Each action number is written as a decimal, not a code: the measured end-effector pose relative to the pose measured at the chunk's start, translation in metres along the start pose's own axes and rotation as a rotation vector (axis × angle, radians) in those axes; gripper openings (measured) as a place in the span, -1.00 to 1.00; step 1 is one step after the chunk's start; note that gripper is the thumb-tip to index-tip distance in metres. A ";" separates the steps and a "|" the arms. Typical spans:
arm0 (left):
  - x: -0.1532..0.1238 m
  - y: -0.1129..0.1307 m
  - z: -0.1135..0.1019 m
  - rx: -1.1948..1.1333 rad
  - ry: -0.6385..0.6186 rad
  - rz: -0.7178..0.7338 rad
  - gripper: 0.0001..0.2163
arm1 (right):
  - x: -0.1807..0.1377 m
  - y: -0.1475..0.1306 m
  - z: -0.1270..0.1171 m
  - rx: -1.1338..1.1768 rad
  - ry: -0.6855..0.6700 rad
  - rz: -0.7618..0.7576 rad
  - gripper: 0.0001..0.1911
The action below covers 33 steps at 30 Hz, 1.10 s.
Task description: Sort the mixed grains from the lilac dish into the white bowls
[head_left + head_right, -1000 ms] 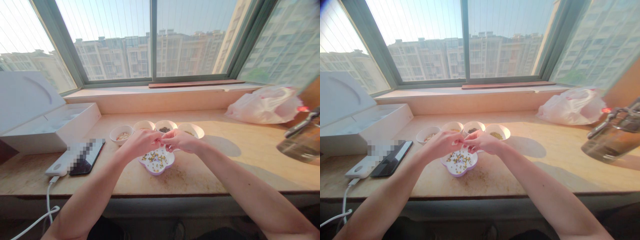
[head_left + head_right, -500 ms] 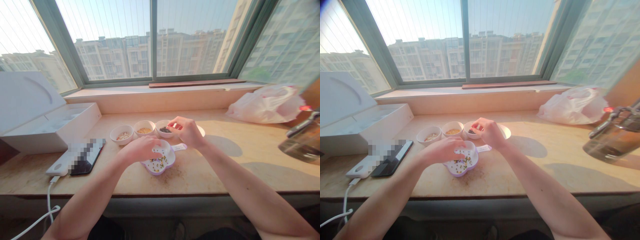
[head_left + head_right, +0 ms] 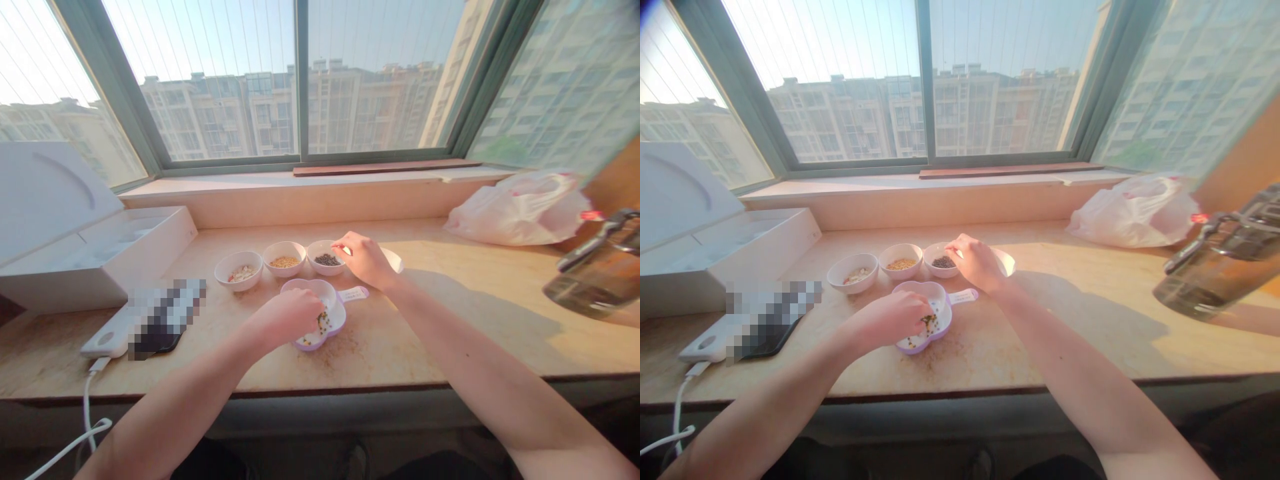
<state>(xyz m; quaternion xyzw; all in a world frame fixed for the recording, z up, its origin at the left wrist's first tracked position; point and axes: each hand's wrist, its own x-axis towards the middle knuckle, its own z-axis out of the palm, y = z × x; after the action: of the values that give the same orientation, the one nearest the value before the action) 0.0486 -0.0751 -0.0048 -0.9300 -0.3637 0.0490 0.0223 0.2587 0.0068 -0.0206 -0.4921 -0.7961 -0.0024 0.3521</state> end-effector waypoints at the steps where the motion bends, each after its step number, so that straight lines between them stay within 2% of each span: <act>1: 0.002 0.002 0.003 0.018 0.005 -0.002 -0.79 | 0.000 0.000 0.001 -0.024 -0.028 0.019 -0.77; 5: 0.008 0.005 0.012 0.060 0.016 0.013 -0.76 | 0.000 0.000 0.000 -0.048 -0.056 0.087 -0.72; 11: 0.009 0.003 0.008 0.043 0.059 0.034 -0.78 | -0.001 -0.002 -0.007 0.001 -0.018 0.110 -0.75; 17: 0.006 -0.007 0.003 -0.050 0.093 0.003 -0.77 | -0.002 -0.004 -0.008 0.035 0.004 0.116 -0.77; 22: 0.004 -0.021 -0.001 -0.200 0.128 0.013 -0.86 | -0.002 -0.004 -0.009 0.064 0.027 0.112 -0.78; 29: 0.000 -0.031 -0.009 -0.287 0.293 0.027 -0.87 | -0.002 -0.010 -0.012 0.173 0.055 0.128 -0.81; 33: -0.003 -0.031 -0.013 -0.325 0.435 0.000 -0.92 | -0.003 -0.016 -0.020 0.328 -0.055 0.212 -0.77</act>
<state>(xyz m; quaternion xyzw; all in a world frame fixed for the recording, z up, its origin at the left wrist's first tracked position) 0.0270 -0.0547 0.0110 -0.9100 -0.3536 -0.2108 -0.0494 0.2583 -0.0111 -0.0017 -0.5091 -0.7391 0.1777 0.4038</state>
